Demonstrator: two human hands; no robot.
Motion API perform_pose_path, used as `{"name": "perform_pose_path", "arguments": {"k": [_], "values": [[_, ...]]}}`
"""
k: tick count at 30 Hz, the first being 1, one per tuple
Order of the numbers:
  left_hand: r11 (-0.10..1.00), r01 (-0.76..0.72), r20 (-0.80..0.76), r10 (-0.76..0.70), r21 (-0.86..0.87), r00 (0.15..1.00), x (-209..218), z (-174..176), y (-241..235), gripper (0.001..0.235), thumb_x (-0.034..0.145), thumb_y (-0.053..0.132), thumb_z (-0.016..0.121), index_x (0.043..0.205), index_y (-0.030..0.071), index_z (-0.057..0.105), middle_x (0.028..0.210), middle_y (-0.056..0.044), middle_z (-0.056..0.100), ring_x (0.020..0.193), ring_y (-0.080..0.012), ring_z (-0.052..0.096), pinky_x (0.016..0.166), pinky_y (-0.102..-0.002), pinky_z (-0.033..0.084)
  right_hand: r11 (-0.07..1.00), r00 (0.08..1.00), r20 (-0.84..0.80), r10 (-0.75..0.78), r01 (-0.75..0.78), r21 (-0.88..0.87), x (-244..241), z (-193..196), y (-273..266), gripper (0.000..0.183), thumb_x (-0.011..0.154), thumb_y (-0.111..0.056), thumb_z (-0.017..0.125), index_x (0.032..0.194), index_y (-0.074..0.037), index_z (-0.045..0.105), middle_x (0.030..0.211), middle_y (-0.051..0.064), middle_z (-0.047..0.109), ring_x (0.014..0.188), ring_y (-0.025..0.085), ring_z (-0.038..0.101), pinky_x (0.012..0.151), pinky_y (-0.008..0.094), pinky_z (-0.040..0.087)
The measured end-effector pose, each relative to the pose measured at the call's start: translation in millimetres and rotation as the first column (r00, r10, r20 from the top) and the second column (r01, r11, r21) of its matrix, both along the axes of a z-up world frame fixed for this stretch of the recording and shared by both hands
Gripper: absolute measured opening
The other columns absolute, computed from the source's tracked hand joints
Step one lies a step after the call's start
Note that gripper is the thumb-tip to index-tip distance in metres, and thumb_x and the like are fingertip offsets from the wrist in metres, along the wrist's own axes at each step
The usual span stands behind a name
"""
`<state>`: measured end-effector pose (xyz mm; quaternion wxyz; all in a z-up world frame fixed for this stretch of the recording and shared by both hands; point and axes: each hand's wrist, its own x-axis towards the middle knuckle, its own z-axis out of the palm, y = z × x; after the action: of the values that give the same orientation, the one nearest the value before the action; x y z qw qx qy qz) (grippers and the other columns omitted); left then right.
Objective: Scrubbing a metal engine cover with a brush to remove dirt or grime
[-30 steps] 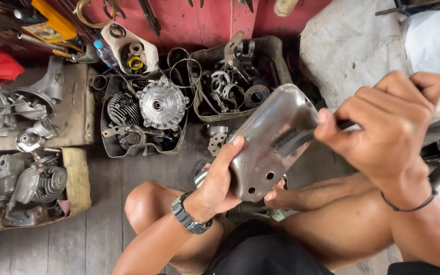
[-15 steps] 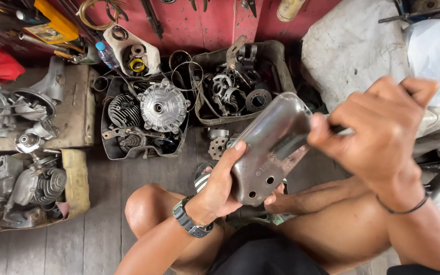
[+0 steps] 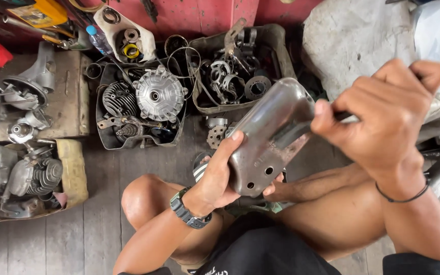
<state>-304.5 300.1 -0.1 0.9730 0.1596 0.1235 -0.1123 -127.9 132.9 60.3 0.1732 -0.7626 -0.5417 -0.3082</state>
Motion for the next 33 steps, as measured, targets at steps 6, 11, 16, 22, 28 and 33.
{"name": "perform_pose_path", "arguments": {"k": [6, 11, 16, 22, 28, 33], "values": [[1.0, -0.006, 0.065, 0.006, 0.002, 0.998, -1, -1, 0, 0.074, 0.098, 0.053, 0.055, 0.149, 0.001, 0.044, 0.11, -0.023, 0.063, 0.084, -0.0332, 0.065, 0.06, -0.039, 0.054, 0.999, 0.998, -0.033, 0.044, -0.044, -0.013, 1, -7, 1, 0.06, 0.11, -0.039, 0.053, 0.056, -0.013, 0.056, 0.048, 0.0, 0.041, 0.061, 0.02, 0.041, 0.097, 0.042, 0.026], [1.0, 0.005, 0.061, -0.006, 0.011, 0.998, -2, -3, 3, 0.069, 0.099, 0.053, 0.053, 0.143, 0.001, 0.047, 0.117, -0.023, 0.063, 0.087, -0.0359, 0.065, 0.061, -0.039, 0.053, 0.996, 0.996, 0.012, 0.087, -0.087, -0.013, -14, -3, 9, 0.062, 0.11, -0.04, 0.049, 0.053, -0.015, 0.051, 0.046, 0.0, 0.038, 0.059, 0.019, 0.038, 0.102, 0.04, 0.025], [0.999, -0.022, 0.071, 0.019, 0.034, 0.997, -3, 5, 4, 0.071, 0.097, 0.053, 0.056, 0.141, -0.001, 0.045, 0.103, -0.023, 0.063, 0.083, -0.0335, 0.065, 0.06, -0.036, 0.053, 1.0, 0.999, 0.032, -0.02, 0.02, 0.0, -7, -4, 3, 0.064, 0.115, -0.036, 0.056, 0.056, -0.009, 0.053, 0.052, 0.001, 0.047, 0.066, 0.024, 0.044, 0.091, 0.047, 0.028], [0.999, -0.007, 0.038, 0.006, 0.031, 0.999, -6, 0, 2, 0.075, 0.096, 0.054, 0.056, 0.148, 0.002, 0.044, 0.116, -0.024, 0.062, 0.085, -0.0347, 0.065, 0.061, -0.037, 0.054, 0.998, 0.993, -0.102, 0.052, -0.056, -0.028, -9, -14, -1, 0.063, 0.113, -0.042, 0.049, 0.055, -0.016, 0.054, 0.048, -0.001, 0.04, 0.057, 0.02, 0.044, 0.123, 0.04, 0.016], [1.0, 0.016, 0.06, -0.015, -0.006, 0.998, -2, 2, 3, 0.067, 0.098, 0.053, 0.054, 0.139, 0.001, 0.047, 0.116, -0.022, 0.062, 0.085, -0.0315, 0.065, 0.061, -0.036, 0.053, 0.992, 0.992, -0.015, 0.129, -0.129, -0.007, -13, -7, 10, 0.062, 0.108, -0.04, 0.048, 0.051, -0.017, 0.047, 0.045, 0.001, 0.036, 0.055, 0.018, 0.034, 0.088, 0.04, 0.027], [0.999, 0.044, -0.011, -0.044, 0.018, 0.999, -3, -6, 2, 0.075, 0.093, 0.058, 0.055, 0.139, -0.001, 0.052, 0.113, -0.024, 0.065, 0.085, -0.032, 0.067, 0.063, -0.037, 0.053, 0.992, 0.992, 0.005, 0.126, -0.126, 0.001, -25, -2, 14, 0.056, 0.106, -0.036, 0.056, 0.054, -0.016, 0.051, 0.052, -0.002, 0.05, 0.064, 0.02, 0.042, 0.087, 0.04, 0.025]]}}
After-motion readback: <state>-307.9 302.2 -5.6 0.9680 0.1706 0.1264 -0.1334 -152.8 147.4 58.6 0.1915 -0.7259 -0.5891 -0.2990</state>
